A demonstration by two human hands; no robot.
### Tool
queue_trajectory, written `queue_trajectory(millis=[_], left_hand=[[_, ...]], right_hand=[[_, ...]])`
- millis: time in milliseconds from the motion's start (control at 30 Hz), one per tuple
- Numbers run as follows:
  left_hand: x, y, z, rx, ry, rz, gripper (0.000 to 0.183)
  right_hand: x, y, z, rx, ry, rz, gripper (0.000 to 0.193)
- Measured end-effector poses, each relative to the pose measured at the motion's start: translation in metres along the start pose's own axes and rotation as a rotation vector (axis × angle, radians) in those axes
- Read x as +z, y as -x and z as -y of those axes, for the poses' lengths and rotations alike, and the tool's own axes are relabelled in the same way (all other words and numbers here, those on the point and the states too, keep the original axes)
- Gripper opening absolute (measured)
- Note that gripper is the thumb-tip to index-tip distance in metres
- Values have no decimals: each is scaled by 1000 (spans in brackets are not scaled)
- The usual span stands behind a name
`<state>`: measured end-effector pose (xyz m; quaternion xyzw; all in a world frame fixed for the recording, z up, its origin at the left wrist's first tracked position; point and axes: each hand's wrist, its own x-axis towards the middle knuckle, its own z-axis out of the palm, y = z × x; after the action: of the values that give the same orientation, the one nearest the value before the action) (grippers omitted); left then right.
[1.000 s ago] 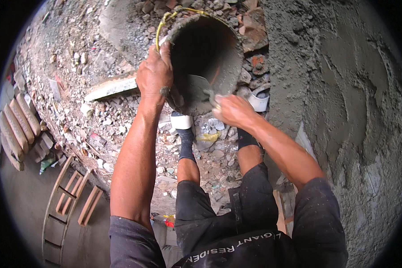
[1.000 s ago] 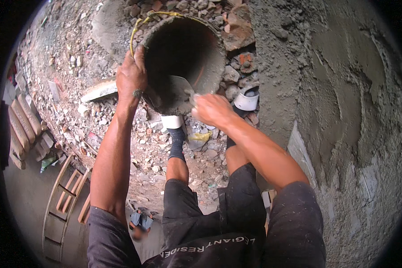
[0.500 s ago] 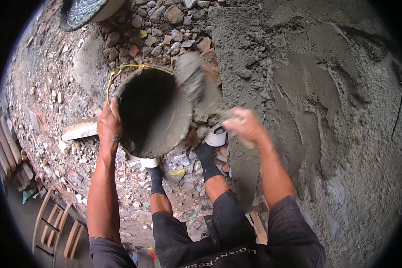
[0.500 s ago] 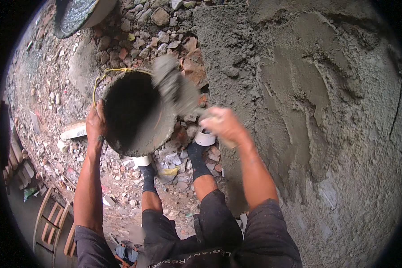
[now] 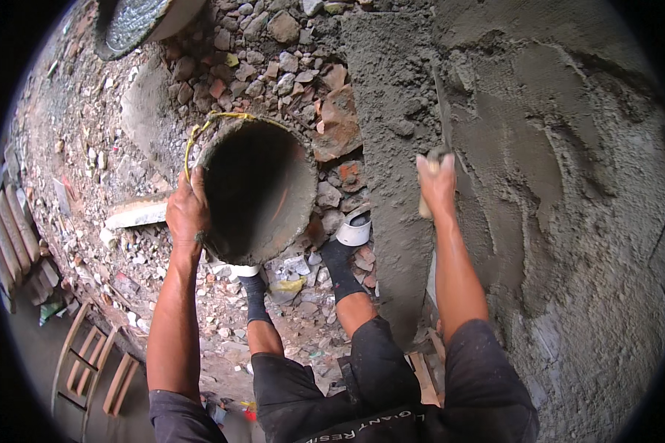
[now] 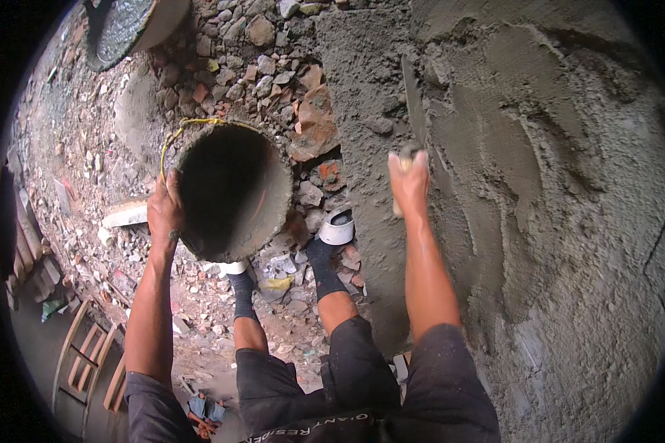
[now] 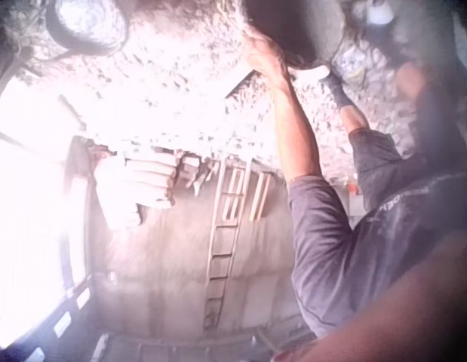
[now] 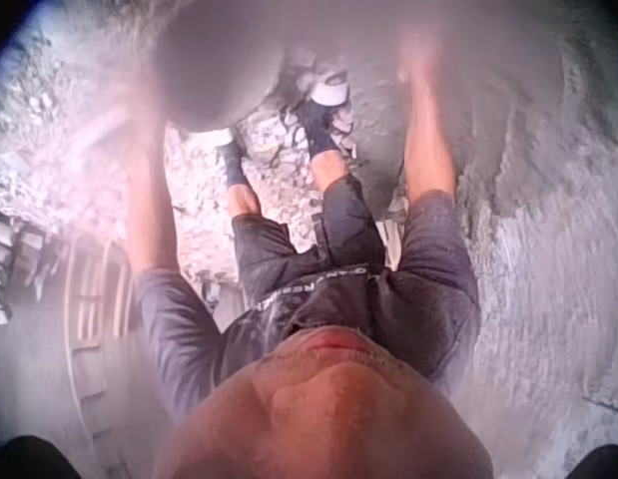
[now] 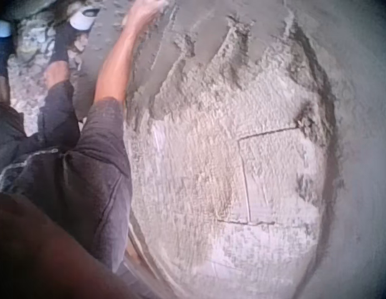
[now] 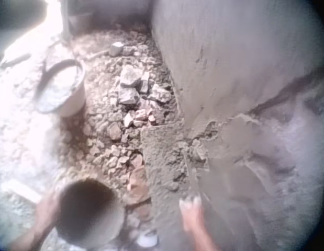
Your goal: The person scoops wet cement from a bucket using a trowel and applies it to a vertical wall surface. They repeatedly smooth the cement on the wall and scrape excess material back into the bucket.
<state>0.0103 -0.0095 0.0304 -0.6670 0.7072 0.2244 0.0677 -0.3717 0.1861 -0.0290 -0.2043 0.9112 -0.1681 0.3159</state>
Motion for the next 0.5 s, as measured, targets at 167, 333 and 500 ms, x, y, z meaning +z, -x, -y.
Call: queue_trajectory(millis=[167, 333, 500], left_hand=[[0, -11, -12, 0, 32, 10, 40], [-5, -2, -12, -32, 51, 59, 45], [2, 2, -11, 78, 14, -36, 39]], right_hand=[[14, -102, -10, 18, 6, -85, 32], [-37, -65, 51, 91, -415, 22, 21], [-94, -9, 80, 75, -670, 14, 19]])
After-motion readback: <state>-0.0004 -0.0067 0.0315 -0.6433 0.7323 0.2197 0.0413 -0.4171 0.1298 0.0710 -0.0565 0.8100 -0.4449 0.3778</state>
